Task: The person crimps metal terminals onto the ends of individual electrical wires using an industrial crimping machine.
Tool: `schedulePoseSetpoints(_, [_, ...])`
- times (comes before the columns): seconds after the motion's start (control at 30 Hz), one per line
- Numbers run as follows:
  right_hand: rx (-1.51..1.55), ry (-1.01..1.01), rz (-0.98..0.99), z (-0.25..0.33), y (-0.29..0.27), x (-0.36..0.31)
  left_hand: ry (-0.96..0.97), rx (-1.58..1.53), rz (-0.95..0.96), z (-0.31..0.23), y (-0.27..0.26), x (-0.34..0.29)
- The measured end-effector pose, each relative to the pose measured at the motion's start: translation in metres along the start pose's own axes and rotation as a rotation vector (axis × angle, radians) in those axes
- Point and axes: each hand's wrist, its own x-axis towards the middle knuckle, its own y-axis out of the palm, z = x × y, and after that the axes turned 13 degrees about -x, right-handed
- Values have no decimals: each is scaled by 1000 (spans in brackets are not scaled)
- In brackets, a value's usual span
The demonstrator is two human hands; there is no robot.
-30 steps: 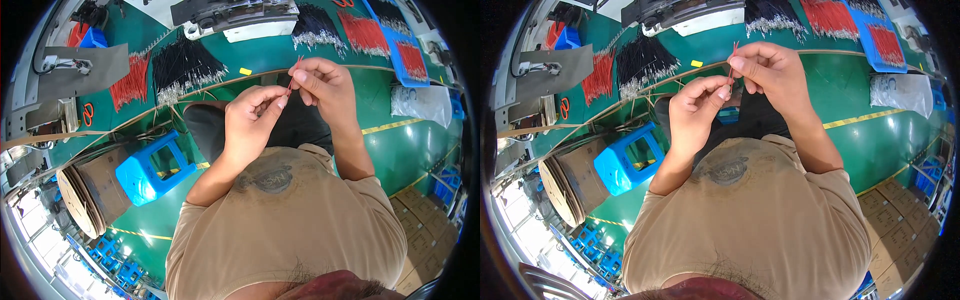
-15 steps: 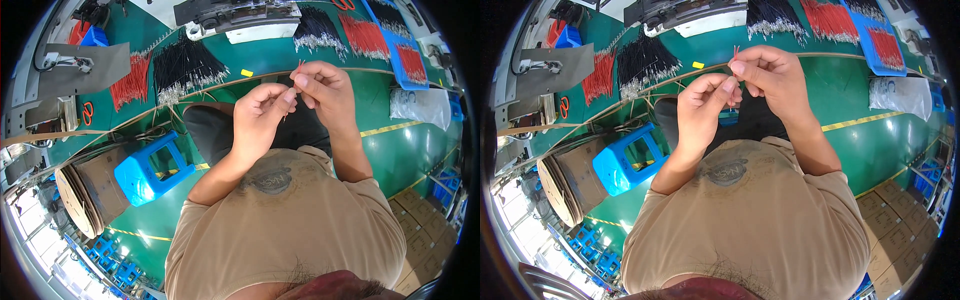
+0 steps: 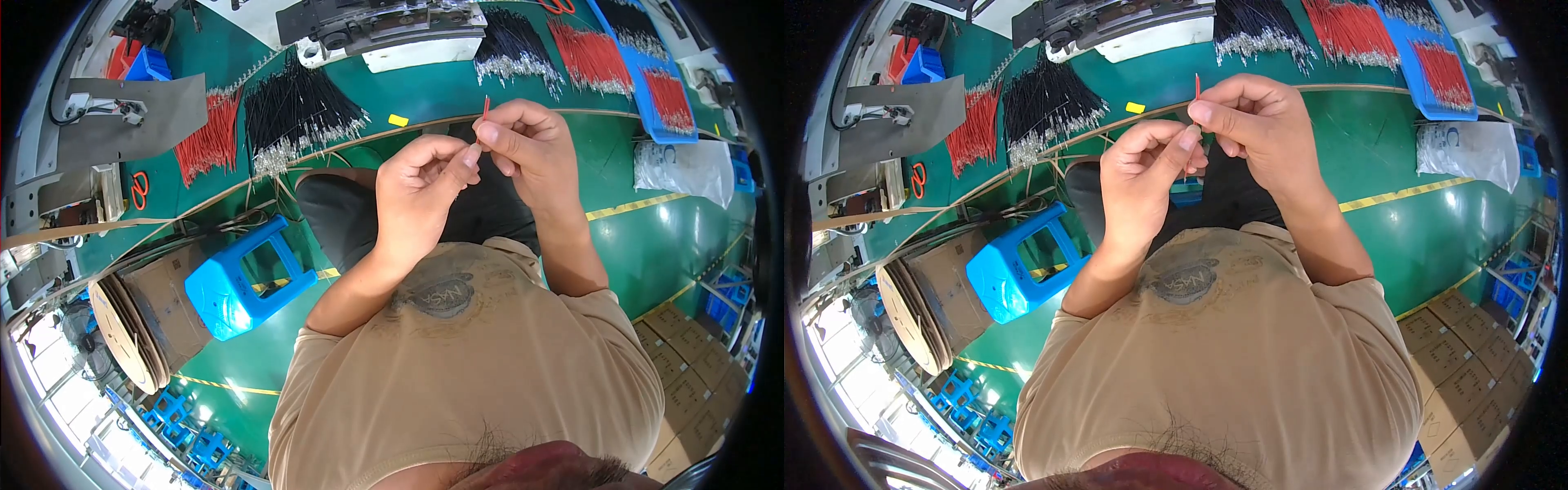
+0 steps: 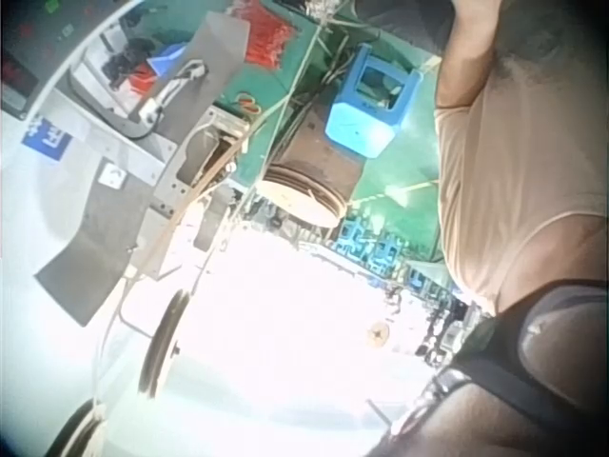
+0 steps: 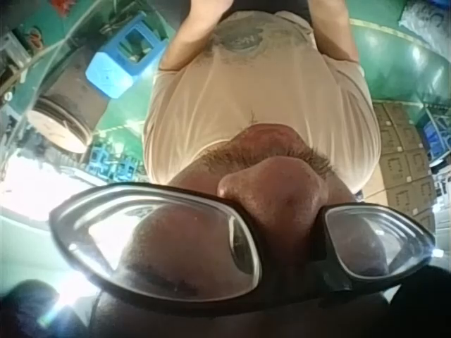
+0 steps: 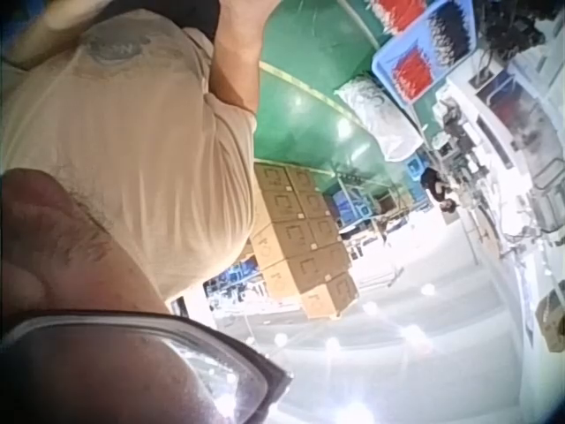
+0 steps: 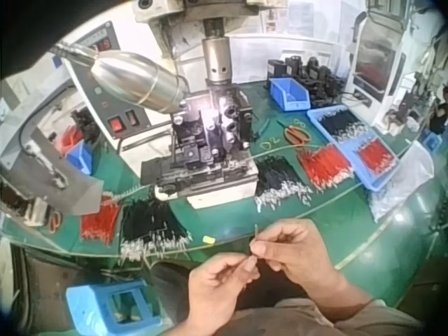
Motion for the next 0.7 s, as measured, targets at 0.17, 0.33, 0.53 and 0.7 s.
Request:
schedulePoseSetpoints(0.17, [48,24,9,-2,0,1,2,0,6,0,0,1])
schedulePoseSetpoints(0.33, [141,27,33,-6,-1,3,24,18,14,1,3,2])
schedulePoseSetpoints(0.53, [179,26,43,-6,-2,3,4,-24,22,0,5,2])
schedulePoseSetpoints(0.7, [167,13,34,-6,-2,3,0,-11,21,0,5,1])
